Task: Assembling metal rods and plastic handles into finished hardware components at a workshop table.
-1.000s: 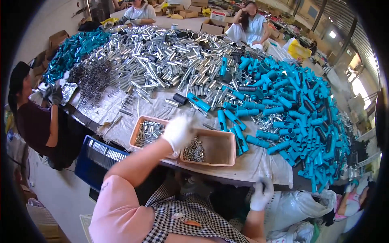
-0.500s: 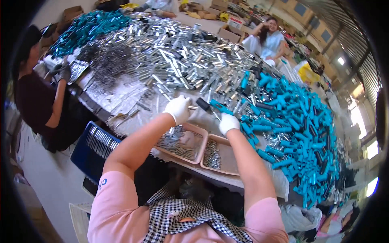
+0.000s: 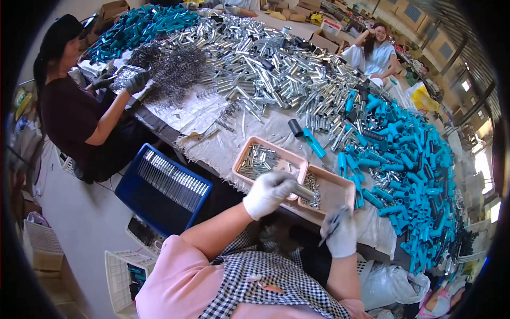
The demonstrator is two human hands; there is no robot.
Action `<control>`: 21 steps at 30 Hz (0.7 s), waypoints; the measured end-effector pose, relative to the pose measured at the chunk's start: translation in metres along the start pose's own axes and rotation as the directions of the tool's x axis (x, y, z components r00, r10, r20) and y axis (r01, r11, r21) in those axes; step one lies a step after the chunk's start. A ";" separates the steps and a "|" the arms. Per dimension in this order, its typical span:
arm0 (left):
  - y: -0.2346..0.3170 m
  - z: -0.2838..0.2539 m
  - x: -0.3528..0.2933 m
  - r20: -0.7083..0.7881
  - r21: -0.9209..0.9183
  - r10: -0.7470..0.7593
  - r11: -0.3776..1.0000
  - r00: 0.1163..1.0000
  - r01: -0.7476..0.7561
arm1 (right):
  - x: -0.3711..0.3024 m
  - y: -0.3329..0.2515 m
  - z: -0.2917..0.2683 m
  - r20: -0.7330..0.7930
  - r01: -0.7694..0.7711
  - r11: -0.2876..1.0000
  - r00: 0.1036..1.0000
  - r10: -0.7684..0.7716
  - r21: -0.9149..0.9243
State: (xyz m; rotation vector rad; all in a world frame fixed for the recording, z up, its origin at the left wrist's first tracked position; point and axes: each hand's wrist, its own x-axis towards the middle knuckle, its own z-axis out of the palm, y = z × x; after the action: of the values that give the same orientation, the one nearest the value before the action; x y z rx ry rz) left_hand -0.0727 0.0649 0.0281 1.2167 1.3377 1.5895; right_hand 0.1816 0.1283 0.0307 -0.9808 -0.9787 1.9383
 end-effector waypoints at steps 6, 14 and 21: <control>0.002 0.039 -0.030 0.362 0.402 0.139 0.869 0.922 -0.289 | -0.019 0.052 0.002 0.408 0.482 0.282 0.868 -0.284 -0.830; -0.002 0.040 -0.039 0.755 0.286 0.263 0.693 0.601 -0.662 | -0.021 0.080 0.018 0.381 0.398 0.689 0.905 -0.188 -0.606; -0.013 -0.053 0.081 0.227 0.740 0.071 0.635 0.971 -0.220 | -0.022 0.050 0.025 0.287 0.020 0.926 0.953 0.097 -0.378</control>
State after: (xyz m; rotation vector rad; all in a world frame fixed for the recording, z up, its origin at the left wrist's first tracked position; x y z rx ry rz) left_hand -0.1476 0.1276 0.0311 1.9606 1.9129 0.9468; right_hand 0.1564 0.0804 0.0050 -0.9293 -1.5646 2.0120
